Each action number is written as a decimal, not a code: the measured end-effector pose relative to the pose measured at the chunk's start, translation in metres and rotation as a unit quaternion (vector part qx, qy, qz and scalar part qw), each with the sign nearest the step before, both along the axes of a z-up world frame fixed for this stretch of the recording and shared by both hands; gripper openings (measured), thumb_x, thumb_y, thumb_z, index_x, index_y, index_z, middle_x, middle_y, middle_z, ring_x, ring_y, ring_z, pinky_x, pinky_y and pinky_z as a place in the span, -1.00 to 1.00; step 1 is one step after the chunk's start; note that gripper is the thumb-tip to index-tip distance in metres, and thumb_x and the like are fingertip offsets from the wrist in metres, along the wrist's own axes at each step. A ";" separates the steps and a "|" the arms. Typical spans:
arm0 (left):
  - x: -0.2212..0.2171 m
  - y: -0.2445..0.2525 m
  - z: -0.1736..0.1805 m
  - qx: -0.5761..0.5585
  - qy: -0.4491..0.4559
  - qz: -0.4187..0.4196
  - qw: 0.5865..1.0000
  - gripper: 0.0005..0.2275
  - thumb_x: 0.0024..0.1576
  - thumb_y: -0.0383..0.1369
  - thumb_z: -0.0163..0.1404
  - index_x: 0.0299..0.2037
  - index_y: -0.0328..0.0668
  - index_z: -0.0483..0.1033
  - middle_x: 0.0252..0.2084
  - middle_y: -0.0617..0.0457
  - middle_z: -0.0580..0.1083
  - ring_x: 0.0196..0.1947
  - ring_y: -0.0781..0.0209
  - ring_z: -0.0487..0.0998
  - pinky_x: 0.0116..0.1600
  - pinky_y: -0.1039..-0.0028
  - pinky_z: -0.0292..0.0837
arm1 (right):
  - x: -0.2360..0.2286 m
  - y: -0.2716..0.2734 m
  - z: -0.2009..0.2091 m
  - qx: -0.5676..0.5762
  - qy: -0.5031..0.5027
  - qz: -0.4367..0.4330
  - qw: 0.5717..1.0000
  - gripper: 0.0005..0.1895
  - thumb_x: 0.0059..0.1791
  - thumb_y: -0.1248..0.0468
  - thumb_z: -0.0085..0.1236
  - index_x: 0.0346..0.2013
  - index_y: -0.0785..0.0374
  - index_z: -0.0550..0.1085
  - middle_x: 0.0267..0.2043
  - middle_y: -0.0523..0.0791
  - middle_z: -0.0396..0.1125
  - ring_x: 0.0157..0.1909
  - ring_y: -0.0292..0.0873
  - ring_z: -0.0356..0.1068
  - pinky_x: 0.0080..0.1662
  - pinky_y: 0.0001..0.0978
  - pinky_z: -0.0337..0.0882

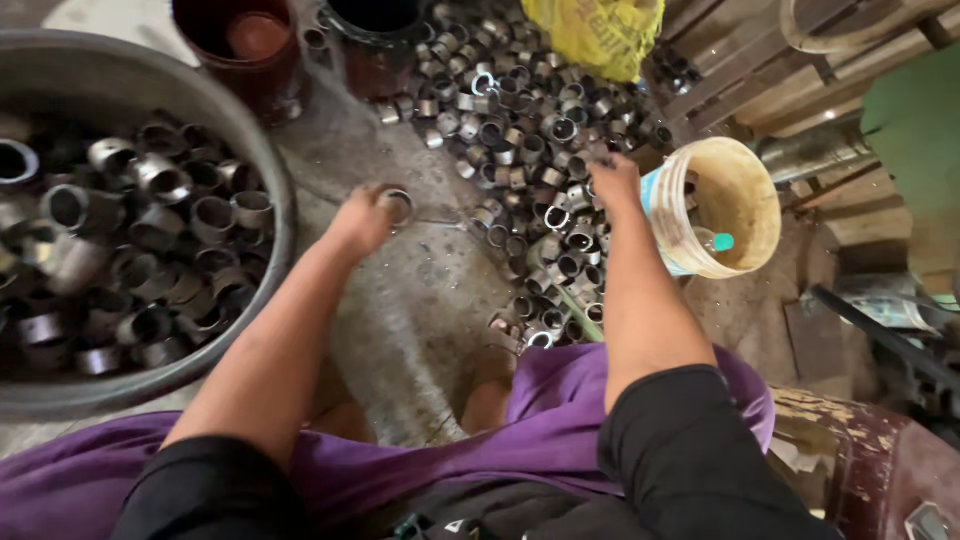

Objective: The person sits on the floor and sorts small, cylindrical metal parts by hand. They pick up handfuls of parts from a large pile on the floor and transfer them into a large metal bowl. The person occasionally shakes the bowl to settle the contents.

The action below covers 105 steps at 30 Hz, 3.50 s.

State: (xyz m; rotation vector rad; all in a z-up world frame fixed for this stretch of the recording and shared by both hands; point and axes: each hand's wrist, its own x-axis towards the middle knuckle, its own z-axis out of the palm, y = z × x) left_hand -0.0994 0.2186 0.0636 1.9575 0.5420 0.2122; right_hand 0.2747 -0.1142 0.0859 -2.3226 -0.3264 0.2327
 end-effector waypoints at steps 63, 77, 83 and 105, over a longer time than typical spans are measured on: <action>0.072 -0.054 -0.037 -0.317 -0.203 0.238 0.895 -0.70 0.17 -0.40 -0.16 0.06 -0.25 0.51 0.04 -0.07 0.48 -0.03 0.02 0.52 -0.05 0.22 0.52 | -0.047 0.005 0.023 0.630 0.464 0.105 0.613 -0.31 -0.05 -0.17 -0.02 0.21 0.20 0.44 0.26 0.10 0.34 0.22 0.27 0.39 0.24 0.54 0.16; -0.009 0.008 0.076 -0.557 -0.296 0.181 0.754 -0.66 0.18 -0.31 -0.17 0.07 -0.24 0.53 -0.08 -0.09 0.54 -0.21 0.03 0.53 -0.16 0.13 0.58 | -0.100 0.122 0.077 0.410 0.495 0.314 0.698 -0.56 -0.02 -0.03 0.09 0.04 0.14 0.49 0.07 0.08 0.44 0.06 0.21 0.46 0.03 0.14 0.57; -0.078 0.068 0.075 -0.450 -0.217 0.343 0.795 -0.70 0.16 -0.25 -0.09 -0.01 -0.19 0.54 -0.20 -0.08 0.54 -0.31 0.06 0.53 -0.28 0.20 0.51 | -0.177 0.203 0.010 0.109 0.398 0.238 0.879 -0.76 0.06 0.20 0.11 -0.08 0.29 0.54 -0.13 -0.05 0.44 -0.13 -0.10 0.47 -0.20 0.01 0.59; -0.117 0.085 0.068 0.021 -0.219 0.326 0.919 -0.73 0.24 -0.35 -0.17 -0.02 -0.37 0.51 -0.06 -0.24 0.52 -0.04 -0.14 0.51 0.12 0.19 0.40 | -0.127 0.126 -0.007 0.179 0.330 -0.055 0.925 -0.71 -0.08 0.21 0.31 -0.07 0.12 0.53 -0.11 -0.13 0.45 -0.25 -0.05 0.45 -0.22 -0.10 0.51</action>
